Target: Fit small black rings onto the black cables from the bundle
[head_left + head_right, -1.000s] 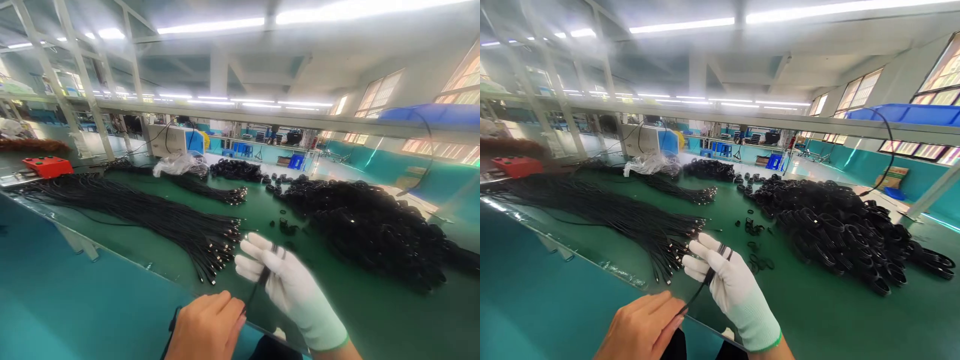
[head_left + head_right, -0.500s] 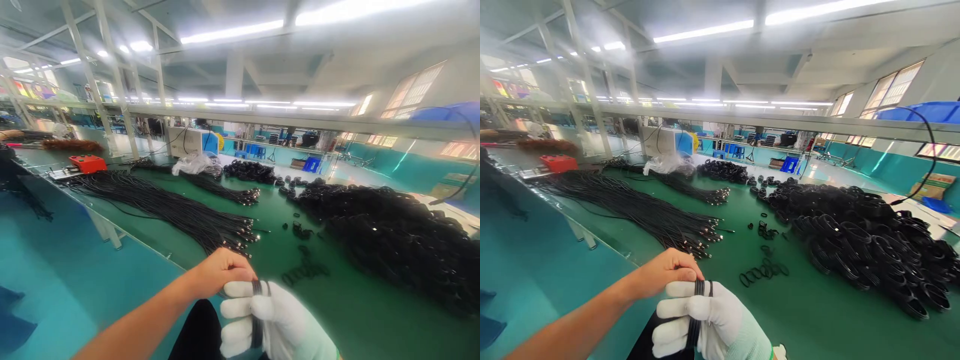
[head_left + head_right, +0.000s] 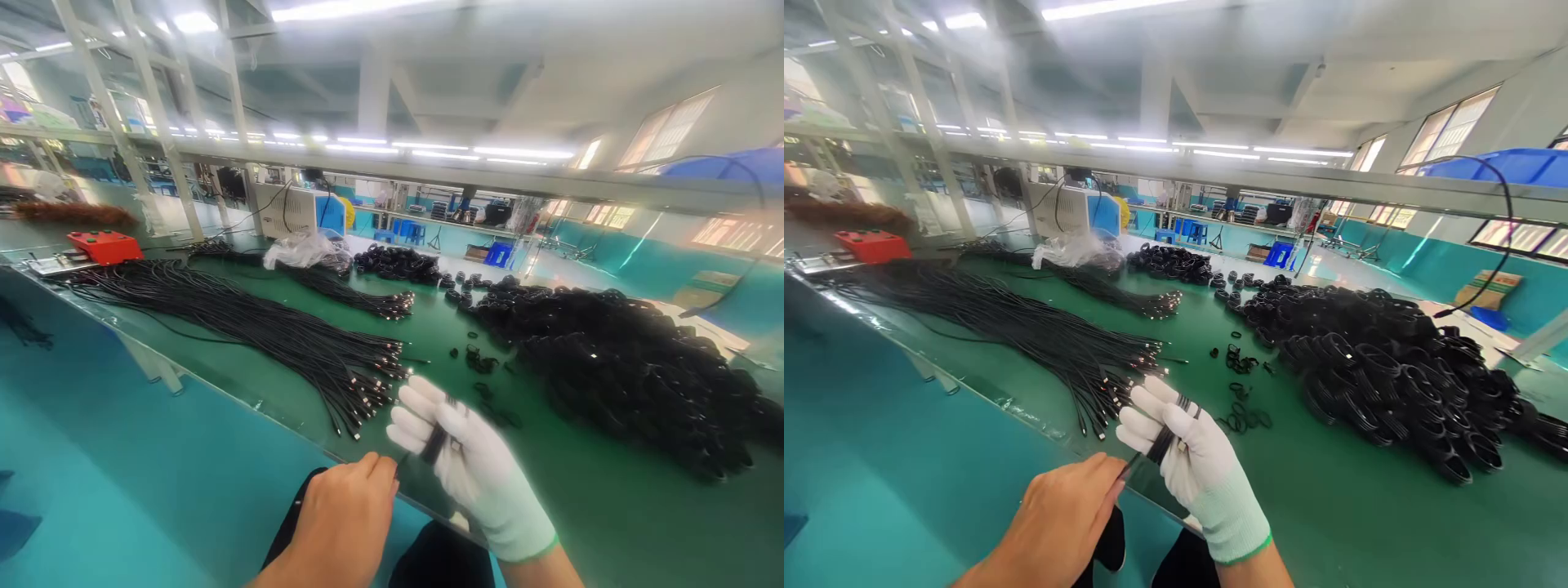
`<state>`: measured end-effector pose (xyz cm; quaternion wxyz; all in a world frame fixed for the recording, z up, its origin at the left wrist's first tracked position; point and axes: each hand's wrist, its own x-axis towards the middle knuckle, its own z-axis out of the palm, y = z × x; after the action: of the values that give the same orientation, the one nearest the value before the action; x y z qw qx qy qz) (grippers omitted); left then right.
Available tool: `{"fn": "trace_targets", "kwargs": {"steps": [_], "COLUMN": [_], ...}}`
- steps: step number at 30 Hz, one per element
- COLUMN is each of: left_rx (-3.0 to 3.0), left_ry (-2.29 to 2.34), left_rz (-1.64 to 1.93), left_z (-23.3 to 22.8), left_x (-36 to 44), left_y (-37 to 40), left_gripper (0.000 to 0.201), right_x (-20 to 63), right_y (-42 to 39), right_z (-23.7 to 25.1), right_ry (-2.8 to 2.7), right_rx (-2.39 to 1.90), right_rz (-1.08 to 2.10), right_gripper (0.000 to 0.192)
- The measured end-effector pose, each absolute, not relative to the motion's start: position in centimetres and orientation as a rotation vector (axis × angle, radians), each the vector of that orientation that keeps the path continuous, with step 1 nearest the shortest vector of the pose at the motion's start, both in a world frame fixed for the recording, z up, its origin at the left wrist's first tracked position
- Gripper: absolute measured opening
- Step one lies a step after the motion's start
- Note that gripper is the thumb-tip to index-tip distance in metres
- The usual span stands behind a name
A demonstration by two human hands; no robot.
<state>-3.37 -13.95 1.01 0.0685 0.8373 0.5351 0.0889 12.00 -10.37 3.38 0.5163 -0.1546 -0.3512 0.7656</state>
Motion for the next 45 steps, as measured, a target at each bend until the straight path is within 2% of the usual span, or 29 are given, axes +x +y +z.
{"fn": "trace_targets", "kwargs": {"steps": [4, 8, 10, 15, 19, 28, 31, 34, 41, 45], "left_rx": [2.720, 2.943, 3.081, 3.149, 2.899, 2.571, 2.687, 2.838, 2.991, 2.631], "left_ry": [1.441, 1.228, 1.064, 0.706, 0.654, 0.513, 0.560, 0.663, 0.575, 0.495], "left_rz": [0.409, 0.626, 0.710, 0.628, 0.533, 0.446, 0.583, 0.727, 0.041, -0.037], "left_z": [0.8, 1.4, 2.4, 5.4, 6.2, 5.0, 5.4, 6.3, 8.2, 8.4], "left_x": [-3.1, -3.7, -4.4, -6.0, -6.6, -6.8, -7.1, -7.2, -5.1, -4.9], "left_y": [-14.0, -12.8, -11.7, -8.6, -7.2, -5.6, -5.4, -6.1, -6.1, -4.1], "left_gripper": [0.020, 0.021, 0.021, 0.014, 0.010, 0.009, 0.004, 0.014, 0.014, 0.009], "right_x": [12.0, 11.9, 11.7, 10.8, 10.5, 9.6, 9.5, 9.7, 9.5, 9.5], "right_y": [-10.6, -11.1, -11.3, -11.5, -11.8, -12.4, -12.2, -11.9, -12.2, -12.5], "right_z": [3.5, 2.8, 2.2, 1.6, 0.8, -0.7, -0.8, -1.3, -2.0, -3.8], "right_ry": [-0.776, -0.754, -0.746, -0.892, -0.835, -0.754, -0.702, -0.633, -0.655, -0.623], "right_rx": [-0.367, -0.548, -0.622, -0.477, -0.420, -0.409, -0.457, -0.468, -0.388, -0.238], "right_rz": [1.849, 1.821, 1.832, 1.931, 2.096, 2.272, 2.273, 2.291, 2.336, 2.332], "right_gripper": [0.023, 0.012, 0.016, 0.008, 0.019, 0.023, 0.020, 0.019, 0.032, 0.030]}}
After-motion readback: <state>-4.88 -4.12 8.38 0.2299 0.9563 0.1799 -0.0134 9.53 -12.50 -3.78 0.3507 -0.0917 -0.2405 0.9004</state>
